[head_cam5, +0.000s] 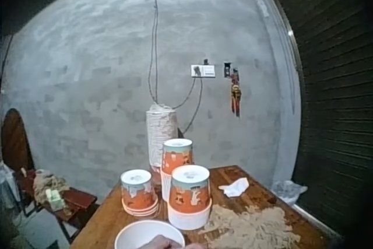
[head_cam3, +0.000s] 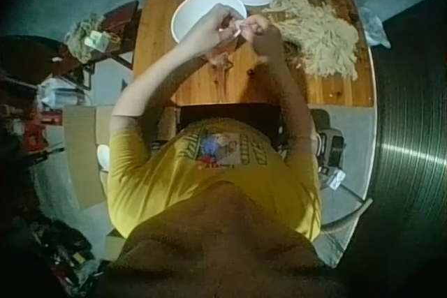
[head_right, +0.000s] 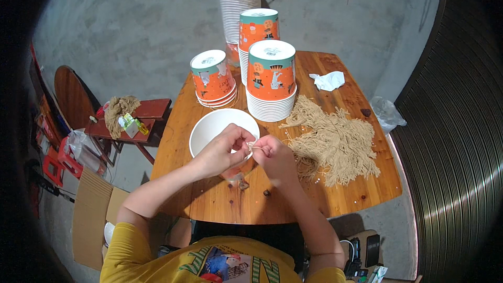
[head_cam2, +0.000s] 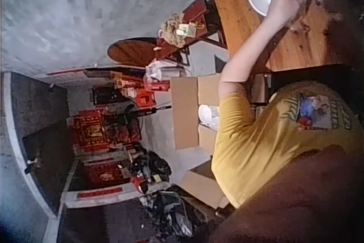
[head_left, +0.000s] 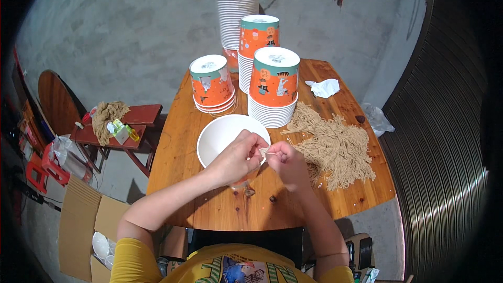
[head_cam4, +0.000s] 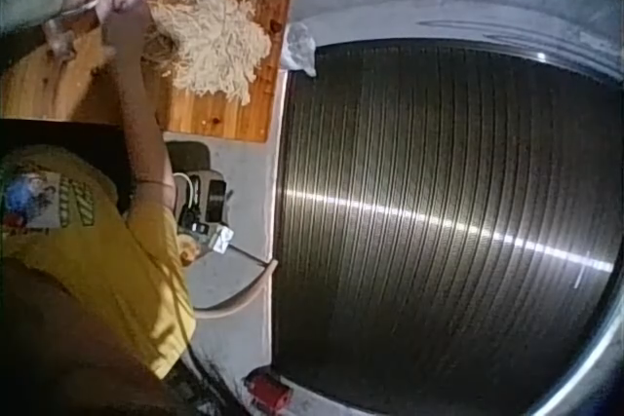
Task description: Manually bundle and package brown shredded material into paper cups for manufacturing.
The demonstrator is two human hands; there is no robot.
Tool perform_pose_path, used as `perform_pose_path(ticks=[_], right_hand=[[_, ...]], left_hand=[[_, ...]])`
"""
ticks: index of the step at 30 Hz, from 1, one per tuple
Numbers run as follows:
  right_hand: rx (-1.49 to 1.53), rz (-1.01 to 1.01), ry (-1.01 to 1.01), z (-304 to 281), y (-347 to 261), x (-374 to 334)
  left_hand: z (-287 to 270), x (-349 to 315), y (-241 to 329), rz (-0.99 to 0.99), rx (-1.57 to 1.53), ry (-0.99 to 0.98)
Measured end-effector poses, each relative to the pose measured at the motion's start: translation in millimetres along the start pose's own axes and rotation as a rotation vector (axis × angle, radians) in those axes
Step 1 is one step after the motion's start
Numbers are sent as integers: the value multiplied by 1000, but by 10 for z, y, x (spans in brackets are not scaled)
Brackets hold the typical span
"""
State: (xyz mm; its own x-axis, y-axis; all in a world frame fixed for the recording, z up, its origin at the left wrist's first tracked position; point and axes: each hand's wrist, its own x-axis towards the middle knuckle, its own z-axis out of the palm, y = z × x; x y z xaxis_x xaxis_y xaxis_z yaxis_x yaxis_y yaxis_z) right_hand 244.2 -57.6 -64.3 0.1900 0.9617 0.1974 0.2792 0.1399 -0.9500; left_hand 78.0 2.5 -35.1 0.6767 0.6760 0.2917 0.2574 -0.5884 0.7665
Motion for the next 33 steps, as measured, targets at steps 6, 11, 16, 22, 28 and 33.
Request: perform_pose_path(ticks=[6,11,16,22,28,33], right_hand=[[67,-35,-21,30,61,-23],[34,-97,-2,44,57,-35],[-81,-218,29,62,54,-55],[-61,-184,28,80,56,-68],[208,-12,-49,85,46,-82],[311,47,-10,103,152,-62]], left_hand=[[18,0,11,89,172,35],[42,-41,121,86,350,118],[49,-57,117,-28,139,123],[36,-39,88,9,48,144],[45,-13,-43,-137,-198,69],[24,43,-102,-143,-423,-3]])
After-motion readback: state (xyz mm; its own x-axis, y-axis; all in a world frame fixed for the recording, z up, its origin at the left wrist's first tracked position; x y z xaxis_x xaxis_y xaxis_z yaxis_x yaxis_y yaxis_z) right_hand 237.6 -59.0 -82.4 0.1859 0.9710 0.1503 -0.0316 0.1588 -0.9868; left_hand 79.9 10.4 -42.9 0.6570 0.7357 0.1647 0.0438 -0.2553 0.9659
